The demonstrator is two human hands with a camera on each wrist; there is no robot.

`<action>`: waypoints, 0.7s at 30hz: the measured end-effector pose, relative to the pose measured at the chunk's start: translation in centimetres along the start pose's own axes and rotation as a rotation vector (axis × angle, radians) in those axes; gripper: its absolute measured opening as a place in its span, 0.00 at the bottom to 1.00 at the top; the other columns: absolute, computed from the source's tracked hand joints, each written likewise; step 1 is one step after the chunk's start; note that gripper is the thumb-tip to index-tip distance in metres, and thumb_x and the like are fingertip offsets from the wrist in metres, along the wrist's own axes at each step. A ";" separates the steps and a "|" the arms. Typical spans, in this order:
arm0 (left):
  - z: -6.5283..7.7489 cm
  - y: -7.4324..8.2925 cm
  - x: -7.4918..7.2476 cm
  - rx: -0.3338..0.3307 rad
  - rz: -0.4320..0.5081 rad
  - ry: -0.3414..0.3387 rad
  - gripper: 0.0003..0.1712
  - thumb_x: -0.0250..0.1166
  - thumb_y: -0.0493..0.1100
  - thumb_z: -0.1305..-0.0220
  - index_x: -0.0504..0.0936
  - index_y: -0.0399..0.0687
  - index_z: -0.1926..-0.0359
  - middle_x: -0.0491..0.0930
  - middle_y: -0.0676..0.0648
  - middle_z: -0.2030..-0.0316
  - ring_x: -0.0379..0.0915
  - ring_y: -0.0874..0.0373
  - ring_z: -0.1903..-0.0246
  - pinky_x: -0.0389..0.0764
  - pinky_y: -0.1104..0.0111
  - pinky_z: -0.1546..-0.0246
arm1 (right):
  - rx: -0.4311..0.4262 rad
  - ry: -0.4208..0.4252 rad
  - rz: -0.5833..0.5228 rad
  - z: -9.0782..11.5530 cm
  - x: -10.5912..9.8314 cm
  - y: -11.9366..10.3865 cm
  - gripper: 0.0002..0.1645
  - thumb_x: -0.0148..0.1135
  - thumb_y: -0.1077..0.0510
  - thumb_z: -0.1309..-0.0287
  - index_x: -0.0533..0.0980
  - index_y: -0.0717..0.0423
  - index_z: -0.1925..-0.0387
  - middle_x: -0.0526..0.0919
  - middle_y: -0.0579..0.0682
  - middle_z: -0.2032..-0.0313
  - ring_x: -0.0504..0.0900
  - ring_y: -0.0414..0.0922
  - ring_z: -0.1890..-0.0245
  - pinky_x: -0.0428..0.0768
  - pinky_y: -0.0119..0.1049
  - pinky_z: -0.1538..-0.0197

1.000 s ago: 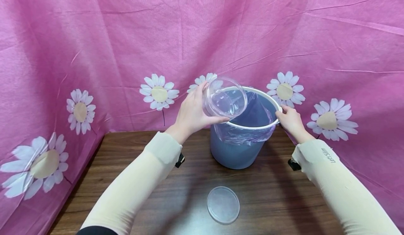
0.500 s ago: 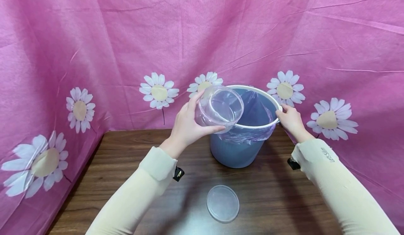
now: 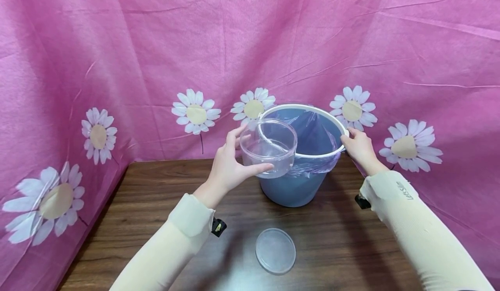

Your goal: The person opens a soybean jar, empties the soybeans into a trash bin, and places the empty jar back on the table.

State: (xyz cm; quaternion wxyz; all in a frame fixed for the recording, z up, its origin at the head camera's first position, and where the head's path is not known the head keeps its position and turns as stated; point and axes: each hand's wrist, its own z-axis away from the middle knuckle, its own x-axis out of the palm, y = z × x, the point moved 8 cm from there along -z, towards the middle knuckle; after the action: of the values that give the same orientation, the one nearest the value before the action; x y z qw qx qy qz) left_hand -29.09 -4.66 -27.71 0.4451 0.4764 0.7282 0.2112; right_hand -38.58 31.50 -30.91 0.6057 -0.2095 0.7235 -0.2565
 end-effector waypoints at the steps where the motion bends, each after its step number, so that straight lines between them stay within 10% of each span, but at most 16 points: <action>1: 0.2 -0.1 0.0 -0.007 -0.002 -0.003 0.60 0.83 0.60 0.63 0.60 0.60 0.30 0.82 0.50 0.43 0.79 0.57 0.46 0.81 0.57 0.47 | 0.000 0.000 0.000 0.0 0.0 0.0 0.36 0.41 0.55 0.33 0.56 0.67 0.28 0.67 0.72 0.35 0.65 0.68 0.34 0.63 0.64 0.33; 13: 2.7 -1.3 -0.2 -0.026 0.083 -0.037 0.56 0.83 0.51 0.60 0.62 0.55 0.32 0.84 0.48 0.46 0.78 0.57 0.42 0.70 0.50 0.36 | -0.005 0.021 -0.002 0.0 -0.1 -0.2 0.35 0.42 0.55 0.34 0.59 0.68 0.29 0.70 0.72 0.37 0.69 0.67 0.38 0.65 0.63 0.34; 21: 3.6 -1.6 -0.8 0.077 0.121 -0.052 0.53 0.83 0.41 0.60 0.63 0.49 0.33 0.85 0.41 0.49 0.82 0.51 0.48 0.73 0.49 0.39 | 0.002 0.005 -0.008 0.0 0.0 0.0 0.36 0.42 0.55 0.33 0.57 0.68 0.28 0.68 0.72 0.36 0.66 0.68 0.35 0.63 0.64 0.33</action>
State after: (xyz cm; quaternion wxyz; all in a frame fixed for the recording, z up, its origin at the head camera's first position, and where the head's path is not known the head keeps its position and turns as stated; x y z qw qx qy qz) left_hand -26.69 -6.49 -30.41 0.4317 0.5415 0.6940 0.1971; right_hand -38.57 31.48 -30.88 0.6030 -0.2114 0.7239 -0.2601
